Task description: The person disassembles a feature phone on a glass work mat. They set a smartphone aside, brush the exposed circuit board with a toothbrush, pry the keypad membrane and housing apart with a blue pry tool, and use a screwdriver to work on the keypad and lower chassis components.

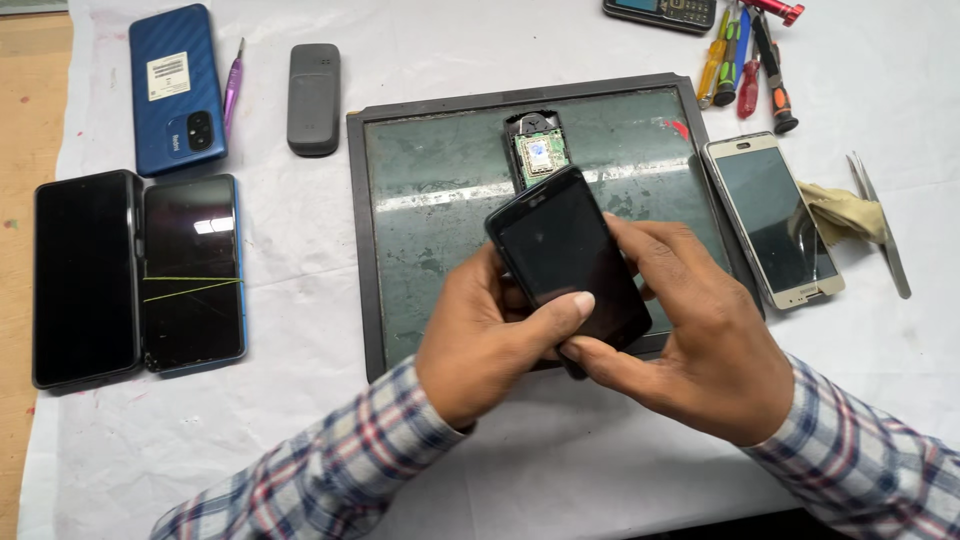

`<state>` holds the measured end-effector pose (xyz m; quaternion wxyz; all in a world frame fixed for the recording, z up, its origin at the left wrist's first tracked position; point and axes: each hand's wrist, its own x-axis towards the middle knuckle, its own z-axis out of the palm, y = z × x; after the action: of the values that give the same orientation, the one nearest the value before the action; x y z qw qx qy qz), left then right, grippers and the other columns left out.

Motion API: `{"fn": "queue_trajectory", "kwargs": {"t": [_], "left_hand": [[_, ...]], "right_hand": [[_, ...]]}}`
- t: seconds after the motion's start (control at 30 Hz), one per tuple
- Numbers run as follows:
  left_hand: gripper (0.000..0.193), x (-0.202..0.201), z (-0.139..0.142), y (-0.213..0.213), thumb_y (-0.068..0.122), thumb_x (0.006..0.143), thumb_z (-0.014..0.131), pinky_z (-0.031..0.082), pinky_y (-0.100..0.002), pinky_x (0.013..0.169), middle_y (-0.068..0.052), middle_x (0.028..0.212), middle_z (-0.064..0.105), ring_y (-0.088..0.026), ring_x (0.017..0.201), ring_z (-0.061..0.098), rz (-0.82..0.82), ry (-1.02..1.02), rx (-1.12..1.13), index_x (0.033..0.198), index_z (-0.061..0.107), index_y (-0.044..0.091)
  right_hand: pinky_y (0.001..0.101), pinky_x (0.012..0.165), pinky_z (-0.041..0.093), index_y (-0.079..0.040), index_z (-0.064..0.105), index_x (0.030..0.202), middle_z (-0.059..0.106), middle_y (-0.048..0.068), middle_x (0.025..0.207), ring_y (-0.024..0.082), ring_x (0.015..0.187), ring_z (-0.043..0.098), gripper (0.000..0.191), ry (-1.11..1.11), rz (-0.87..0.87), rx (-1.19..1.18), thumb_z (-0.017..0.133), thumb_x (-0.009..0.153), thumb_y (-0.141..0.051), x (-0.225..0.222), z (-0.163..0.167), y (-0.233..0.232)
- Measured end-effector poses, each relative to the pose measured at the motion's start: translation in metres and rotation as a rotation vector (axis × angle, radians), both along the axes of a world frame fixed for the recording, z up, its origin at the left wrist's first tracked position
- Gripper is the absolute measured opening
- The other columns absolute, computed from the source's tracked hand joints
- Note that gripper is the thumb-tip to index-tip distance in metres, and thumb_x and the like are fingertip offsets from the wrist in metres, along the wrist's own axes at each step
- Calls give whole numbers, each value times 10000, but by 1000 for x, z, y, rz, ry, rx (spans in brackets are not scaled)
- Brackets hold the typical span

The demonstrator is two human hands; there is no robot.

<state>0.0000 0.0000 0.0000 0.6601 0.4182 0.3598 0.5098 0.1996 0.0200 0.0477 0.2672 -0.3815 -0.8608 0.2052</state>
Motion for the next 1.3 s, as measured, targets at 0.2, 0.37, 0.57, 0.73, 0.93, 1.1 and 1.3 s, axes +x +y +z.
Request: {"fn": "queue_trajectory", "kwargs": {"t": [0.2, 0.37, 0.57, 0.73, 0.93, 1.1, 1.3], "left_hand": [[443, 15, 8, -4, 103, 919, 702, 653, -347, 876, -167, 1176, 718, -201, 1027, 740, 52, 64, 69, 1307, 564, -59], [433, 15, 22, -1, 158, 928, 711, 642, -334, 916, -165, 1152, 733, -202, 1044, 750, -3, 145, 102, 1282, 582, -54], [399, -18, 24, -4, 178, 863, 726, 622, -253, 636, -84, 1017, 760, -126, 779, 734, 44, 575, 171, 1205, 646, -10], [247, -46, 7, -2, 128, 842, 705, 501, -230, 428, -54, 872, 765, -66, 516, 612, 209, 724, 216, 1048, 689, -7], [141, -66, -17, 13, 115, 884, 708, 508, -198, 487, -33, 815, 734, -32, 575, 610, 345, 653, 165, 983, 709, 15], [98, -93, -12, 12, 107, 894, 710, 480, -198, 478, -23, 780, 722, -32, 560, 580, 399, 644, 155, 948, 716, 25], [87, -152, 3, -28, 105, 902, 706, 476, -190, 475, -20, 778, 720, -22, 562, 577, 412, 641, 184, 942, 713, 29]], "right_hand": [[366, 671, 591, 76, 482, 1425, 579, 251, 1127, 311, 921, 666, 1000, -154, -94, 103, 899, 633, -370, 0, 6, -4], [318, 578, 591, 42, 531, 1408, 589, 214, 1060, 268, 845, 675, 935, -152, -174, 63, 875, 605, -289, -2, 11, 3], [351, 657, 567, 32, 685, 1230, 627, 185, 1038, 256, 815, 660, 666, -335, -378, 321, 930, 705, -297, 49, 16, 66], [339, 750, 583, 51, 725, 1093, 727, 157, 926, 217, 784, 720, 464, -211, -584, 80, 899, 898, -332, 118, 5, 169], [400, 749, 604, 174, 702, 1030, 739, 254, 926, 298, 797, 742, 632, -327, -796, -120, 958, 794, -354, 132, -9, 216], [479, 788, 574, 236, 629, 1147, 680, 376, 999, 409, 860, 701, 837, -525, -803, -35, 961, 792, -446, 114, -19, 226], [502, 880, 556, 172, 570, 1342, 644, 395, 1185, 439, 1029, 670, 817, -446, -527, 213, 850, 892, -450, 27, 13, 208]]}}
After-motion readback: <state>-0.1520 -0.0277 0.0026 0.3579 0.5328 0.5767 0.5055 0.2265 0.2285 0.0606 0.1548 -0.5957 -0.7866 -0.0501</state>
